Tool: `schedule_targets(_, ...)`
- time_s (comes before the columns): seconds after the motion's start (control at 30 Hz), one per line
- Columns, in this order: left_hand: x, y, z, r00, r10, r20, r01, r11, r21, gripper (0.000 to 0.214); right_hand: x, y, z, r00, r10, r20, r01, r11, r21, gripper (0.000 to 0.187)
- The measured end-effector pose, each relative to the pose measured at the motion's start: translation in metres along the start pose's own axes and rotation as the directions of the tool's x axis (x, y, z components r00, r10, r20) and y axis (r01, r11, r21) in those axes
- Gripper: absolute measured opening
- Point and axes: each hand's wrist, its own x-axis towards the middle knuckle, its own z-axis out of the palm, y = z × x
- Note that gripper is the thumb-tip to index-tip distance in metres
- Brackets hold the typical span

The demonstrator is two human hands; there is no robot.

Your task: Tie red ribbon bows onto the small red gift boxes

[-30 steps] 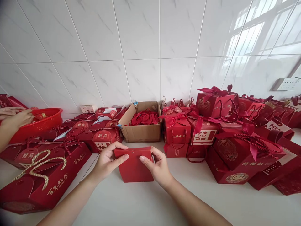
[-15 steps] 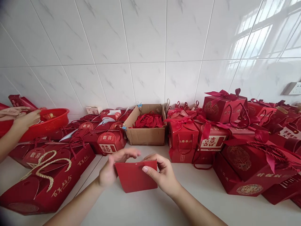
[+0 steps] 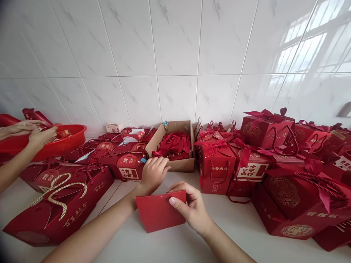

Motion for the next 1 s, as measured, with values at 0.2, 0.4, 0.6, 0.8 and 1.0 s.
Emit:
schedule_targets(0.2, -0.038, -0.003, 0.003, 0.988, 0.142, -0.064, -0.144, 0.989, -0.025, 0.016, 0.001, 0.005, -0.002, 0.999, 0.031, -0.016, -0.030, 0.999, 0.044, 0.014)
schedule_targets(0.4, -0.050, -0.007, 0.002, 0.972, 0.216, -0.088, -0.225, 0.968, -0.112, 0.019, 0.003, 0.002, 0.000, 0.991, 0.131, -0.003, -0.130, 0.984, 0.120, 0.015)
schedule_targets(0.6, -0.047, -0.006, -0.008, 0.968, 0.248, -0.032, -0.249, 0.953, -0.170, 0.017, 0.007, -0.009, 0.000, 0.974, 0.225, 0.019, -0.226, 0.971, 0.082, 0.015)
schedule_targets(0.8, -0.043, -0.003, -0.017, 0.951, 0.308, 0.030, -0.304, 0.948, -0.097, 0.028, 0.007, -0.009, 0.002, 0.964, 0.266, -0.015, -0.265, 0.961, 0.075, 0.016)
schedule_targets(1.0, -0.020, 0.000, -0.030, 0.961, 0.256, 0.100, -0.250, 0.966, -0.074, 0.035, 0.008, -0.010, 0.004, 0.963, 0.268, -0.001, -0.267, 0.961, 0.073, 0.017)
